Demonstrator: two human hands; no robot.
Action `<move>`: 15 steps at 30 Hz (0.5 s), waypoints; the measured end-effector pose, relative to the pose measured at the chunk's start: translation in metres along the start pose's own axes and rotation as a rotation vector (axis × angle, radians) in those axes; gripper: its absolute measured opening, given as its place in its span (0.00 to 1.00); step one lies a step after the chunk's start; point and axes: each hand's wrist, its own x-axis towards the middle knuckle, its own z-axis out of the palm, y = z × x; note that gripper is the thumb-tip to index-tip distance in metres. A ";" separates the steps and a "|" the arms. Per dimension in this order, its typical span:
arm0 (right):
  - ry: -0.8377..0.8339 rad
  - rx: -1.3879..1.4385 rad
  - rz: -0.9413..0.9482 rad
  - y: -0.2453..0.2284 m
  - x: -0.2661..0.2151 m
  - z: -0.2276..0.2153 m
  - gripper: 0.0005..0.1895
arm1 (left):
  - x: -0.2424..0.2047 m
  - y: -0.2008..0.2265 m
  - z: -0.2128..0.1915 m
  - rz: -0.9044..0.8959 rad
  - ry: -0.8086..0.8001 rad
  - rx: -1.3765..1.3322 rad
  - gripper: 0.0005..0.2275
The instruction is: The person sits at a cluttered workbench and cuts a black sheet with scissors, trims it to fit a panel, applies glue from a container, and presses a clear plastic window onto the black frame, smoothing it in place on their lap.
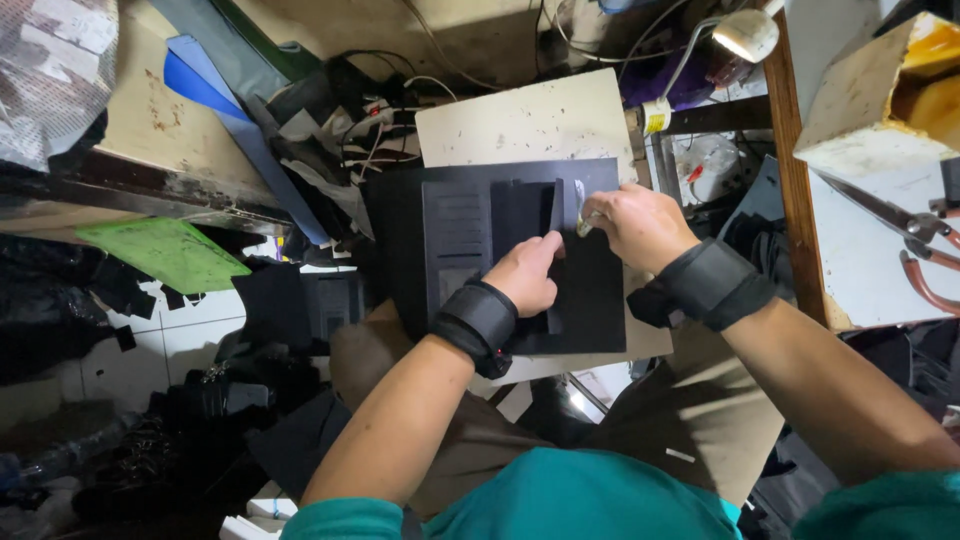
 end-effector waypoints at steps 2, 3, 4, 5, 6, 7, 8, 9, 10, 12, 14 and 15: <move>0.038 -0.023 -0.036 0.002 -0.013 0.011 0.05 | -0.005 0.007 -0.006 -0.010 -0.005 -0.017 0.18; 0.080 -0.047 -0.073 0.002 -0.019 0.017 0.05 | -0.008 0.010 -0.009 -0.019 -0.007 -0.032 0.19; 0.078 -0.046 -0.072 0.001 -0.025 0.022 0.05 | -0.008 0.010 -0.009 -0.020 -0.009 -0.034 0.19; 0.137 -0.045 -0.111 0.000 -0.031 0.028 0.03 | -0.008 0.011 -0.010 -0.016 -0.006 -0.016 0.17; 0.197 -0.044 -0.148 0.000 -0.037 0.033 0.01 | -0.008 0.012 -0.010 -0.011 -0.003 0.002 0.16; 0.195 -0.044 -0.147 -0.002 -0.043 0.034 0.01 | -0.008 0.013 -0.010 -0.011 -0.005 0.000 0.16; 0.252 -0.042 -0.219 -0.004 -0.050 0.036 0.03 | -0.008 0.014 -0.011 -0.004 0.002 0.005 0.16; 0.309 -0.040 -0.291 -0.006 -0.056 0.038 0.06 | -0.009 0.014 -0.011 0.002 0.008 0.009 0.15; 0.306 -0.038 -0.291 -0.010 -0.063 0.037 0.06 | -0.008 0.013 -0.009 0.000 0.006 0.007 0.15; 0.355 -0.032 -0.361 -0.019 -0.077 0.035 0.04 | -0.005 0.010 -0.006 0.016 0.020 0.029 0.15; 0.359 -0.048 -0.375 -0.023 -0.090 0.042 0.05 | -0.004 0.007 -0.004 0.018 0.026 0.033 0.15; 0.365 -0.066 -0.390 -0.025 -0.097 0.045 0.06 | -0.004 0.006 -0.003 0.021 0.034 0.038 0.15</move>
